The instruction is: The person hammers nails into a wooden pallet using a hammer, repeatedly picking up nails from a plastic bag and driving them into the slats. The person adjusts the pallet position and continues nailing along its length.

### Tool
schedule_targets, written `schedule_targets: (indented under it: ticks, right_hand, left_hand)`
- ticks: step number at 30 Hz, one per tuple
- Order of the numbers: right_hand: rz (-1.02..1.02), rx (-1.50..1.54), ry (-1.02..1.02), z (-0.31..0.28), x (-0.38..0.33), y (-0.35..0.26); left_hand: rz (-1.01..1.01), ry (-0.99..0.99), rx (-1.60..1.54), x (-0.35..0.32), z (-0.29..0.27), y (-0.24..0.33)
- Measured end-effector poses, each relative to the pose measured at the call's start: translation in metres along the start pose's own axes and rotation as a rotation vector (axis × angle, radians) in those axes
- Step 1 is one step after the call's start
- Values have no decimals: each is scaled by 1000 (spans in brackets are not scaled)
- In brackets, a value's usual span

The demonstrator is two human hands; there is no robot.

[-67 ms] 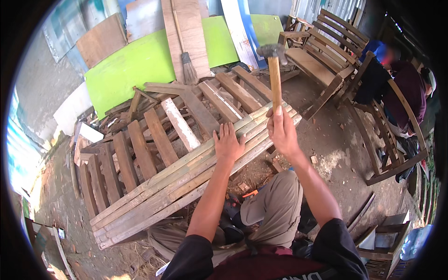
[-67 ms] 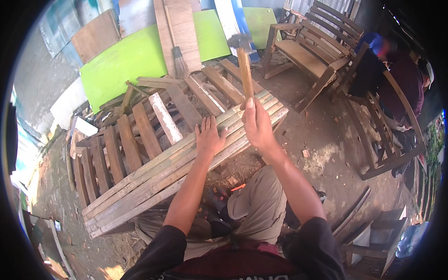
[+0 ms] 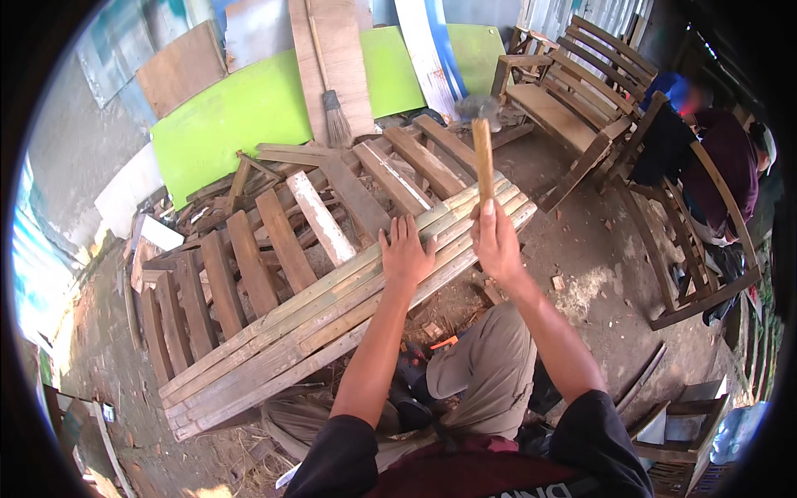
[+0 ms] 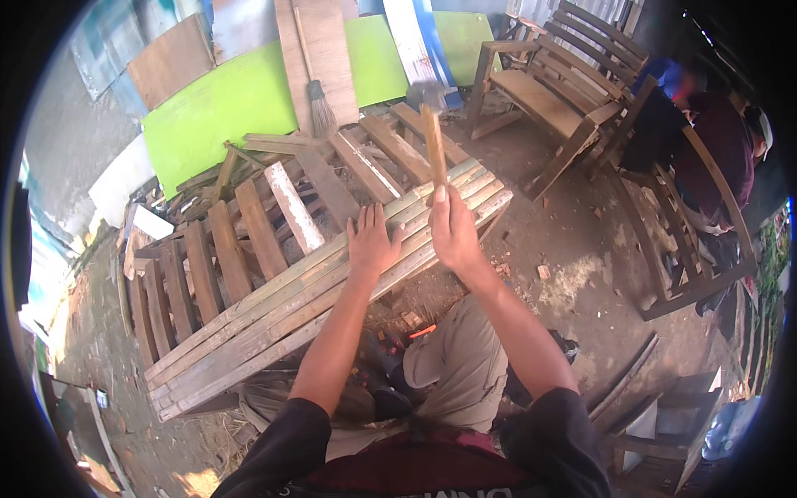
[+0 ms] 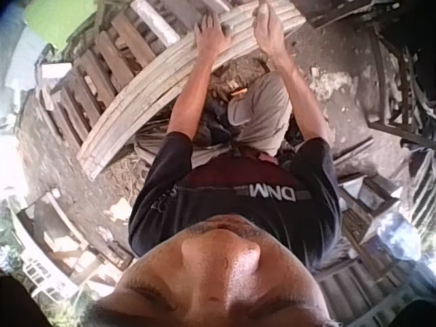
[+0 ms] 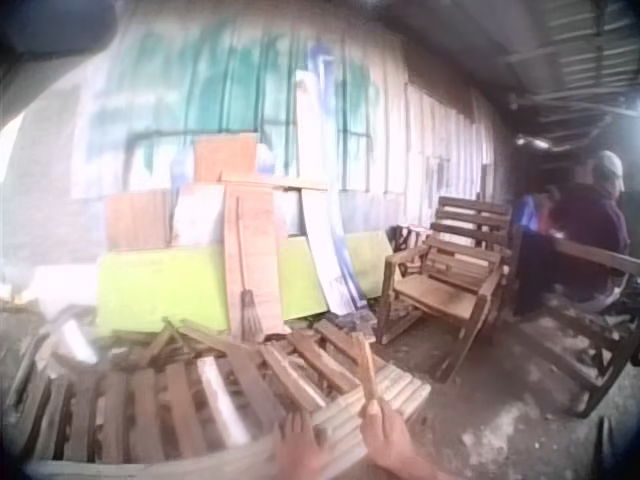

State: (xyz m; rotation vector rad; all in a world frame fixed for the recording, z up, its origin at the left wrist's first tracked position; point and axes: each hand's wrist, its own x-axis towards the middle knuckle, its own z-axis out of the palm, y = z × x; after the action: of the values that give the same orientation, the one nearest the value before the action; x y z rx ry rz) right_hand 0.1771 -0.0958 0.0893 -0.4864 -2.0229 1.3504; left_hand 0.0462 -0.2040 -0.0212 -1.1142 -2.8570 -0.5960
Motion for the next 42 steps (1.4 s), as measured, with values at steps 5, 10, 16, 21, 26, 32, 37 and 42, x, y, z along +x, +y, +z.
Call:
schedule_targets:
  ticks: [5,10,16,21,26,32,37,42]
  right_hand:
    - [453,-281,-159,-2,-29,41]
    - [270,82,-42,-15,9,-57]
    - [-68,93,13,1,6,-16]
    - [458,-167,-115,1,-54,61]
    - [237,110,-8,-9,-25,-61]
    - [-103,22,69,3,-7,-31]
    - [50,-497,1,21,-65,63]
    - [162,-242,29,4,-40,-17]
  left_hand:
    - [-2,12,7,10,-1,-1]
    - [-23,30,4,8,1,-8]
    - [-8,-1,-12,7,-2,-3]
    - [11,4,-25,8,-5,5]
    - [-18,14,-1,6,-3,-10]
    - [-8,31,-26,10,-2,-3]
    - [15,30,-43,8,-3,-2]
    - [-19,-7,-12,6,-4,-7]
